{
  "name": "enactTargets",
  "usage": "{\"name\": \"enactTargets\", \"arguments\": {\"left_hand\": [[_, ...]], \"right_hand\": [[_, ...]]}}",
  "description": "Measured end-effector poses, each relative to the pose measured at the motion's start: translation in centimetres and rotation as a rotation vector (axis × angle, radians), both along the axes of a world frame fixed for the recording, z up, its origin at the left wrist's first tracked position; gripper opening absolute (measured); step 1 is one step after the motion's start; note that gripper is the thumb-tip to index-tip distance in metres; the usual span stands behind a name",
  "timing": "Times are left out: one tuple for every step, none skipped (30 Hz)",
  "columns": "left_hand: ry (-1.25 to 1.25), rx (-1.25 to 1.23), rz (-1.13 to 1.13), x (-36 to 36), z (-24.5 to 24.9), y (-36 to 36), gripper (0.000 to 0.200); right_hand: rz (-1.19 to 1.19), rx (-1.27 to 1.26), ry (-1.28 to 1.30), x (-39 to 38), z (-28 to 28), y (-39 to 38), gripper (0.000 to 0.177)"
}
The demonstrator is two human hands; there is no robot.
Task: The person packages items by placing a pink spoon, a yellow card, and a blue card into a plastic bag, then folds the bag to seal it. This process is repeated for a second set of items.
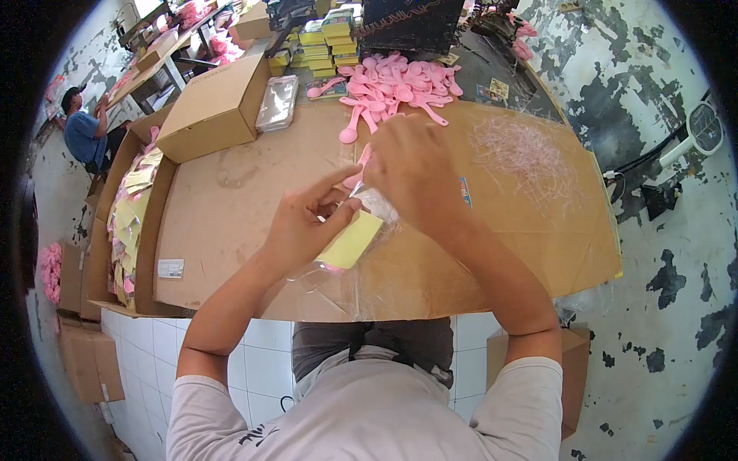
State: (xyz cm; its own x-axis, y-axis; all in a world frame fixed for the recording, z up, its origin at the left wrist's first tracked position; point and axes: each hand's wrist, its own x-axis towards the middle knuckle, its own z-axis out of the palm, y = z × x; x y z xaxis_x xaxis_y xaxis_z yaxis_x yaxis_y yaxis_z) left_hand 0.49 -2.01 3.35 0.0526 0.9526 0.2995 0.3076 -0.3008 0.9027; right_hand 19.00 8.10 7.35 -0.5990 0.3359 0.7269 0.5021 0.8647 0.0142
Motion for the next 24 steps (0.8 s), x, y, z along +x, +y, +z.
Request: {"name": "enactTargets", "arguments": {"left_hand": [[-0.062, -0.078, -0.019, -0.2, 0.2, 0.0, 0.043], [-0.086, -0.064, -0.021, -0.2, 0.0, 0.0, 0.042], [-0.111, -0.048, -0.023, -0.2, -0.3, 0.0, 0.041], [-0.135, -0.032, -0.026, -0.3, -0.5, 0.1, 0.04], [-0.172, -0.058, -0.032, -0.3, -0.5, 0.2, 0.039], [-0.211, -0.086, -0.04, -0.5, -0.4, 0.3, 0.038], [-0.252, -0.115, -0.049, -0.6, -0.4, 0.4, 0.037], [-0.292, -0.121, -0.054, -0.6, -0.5, 0.6, 0.036], [-0.334, -0.126, -0.058, -0.7, -0.7, 0.7, 0.035], [-0.377, -0.133, -0.06, -0.6, -0.9, 0.8, 0.034], [-0.417, -0.139, -0.069, -0.4, -0.7, 0.7, 0.033], [-0.455, -0.144, -0.076, -0.3, -0.3, 0.6, 0.033], [-0.491, -0.148, -0.082, -0.2, -0.1, 0.5, 0.032], [-0.455, -0.137, -0.068, -0.2, -0.4, 0.6, 0.032], [-0.418, -0.123, -0.054, -0.4, -0.8, 0.8, 0.032], [-0.383, -0.108, -0.038, -0.5, -1.1, 1.0, 0.031], [-0.38, -0.109, -0.019, -0.5, -1.1, 1.2, 0.031], [-0.377, -0.119, -0.002, -0.6, -1.2, 1.5, 0.031], [-0.372, -0.133, 0.012, -0.5, -1.4, 1.5, 0.031], [-0.387, -0.143, 0.016, -0.3, -1.6, 1.4, 0.031], [-0.4, -0.147, 0.018, -0.2, -1.8, 1.6, 0.031], [-0.412, -0.15, 0.021, -0.1, -2.0, 1.8, 0.032], [-0.433, -0.143, 0.022, 0.1, -2.1, 1.9, 0.031], [-0.454, -0.139, 0.025, 0.3, -2.2, 1.9, 0.031]], "right_hand": [[-0.001, -0.083, 0.048, 0.9, 0.2, 0.8, 0.016], [-0.004, -0.167, 0.095, 1.9, 0.4, 1.5, 0.012], [0.064, -0.379, 0.178, 2.9, 0.7, 2.2, 0.009], [0.13, -0.589, 0.261, 4.1, 1.3, 2.8, 0.007], [0.195, -0.798, 0.346, 5.5, 1.9, 3.4, 0.008], [0.27, -1.001, 0.397, 7.5, 2.9, 3.6, 0.01], [0.345, -1.203, 0.447, 9.7, 3.8, 4.0, 0.013], [0.262, -1.172, 0.451, 12.1, 3.8, 5.3, 0.011], [0.18, -1.141, 0.451, 14.7, 3.4, 7.3, 0.012], [0.099, -1.11, 0.45, 17.2, 2.8, 9.5, 0.016], [0.021, -1.079, 0.447, 19.3, 2.0, 11.4, 0.021], [-0.054, -1.047, 0.445, 20.8, 1.1, 12.5, 0.026], [-0.2, -0.891, 0.362, 21.8, 0.2, 12.9, 0.029], [-0.34, -0.73, 0.281, 22.8, -0.9, 13.0, 0.031], [-0.476, -0.564, 0.201, 23.8, -2.0, 13.1, 0.034], [-0.605, -0.393, 0.118, 24.5, -2.9, 13.2, 0.036], [-0.725, -0.221, 0.03, 24.8, -3.4, 13.4, 0.039], [-0.841, -0.051, -0.06, 25.2, -4.0, 13.5, 0.042], [-0.713, -0.051, -0.008, 24.3, -3.7, 12.8, 0.04], [-0.587, -0.047, 0.05, 21.9, -2.7, 11.4, 0.038], [-0.463, -0.038, 0.112, 19.4, -2.2, 10.5, 0.035], [-0.384, -0.248, 0.172, 17.5, -2.6, 9.8, 0.035], [-0.301, -0.458, 0.232, 15.5, -3.2, 8.8, 0.035], [-0.187, -0.623, 0.207, 13.3, -3.3, 7.6, 0.031]]}}
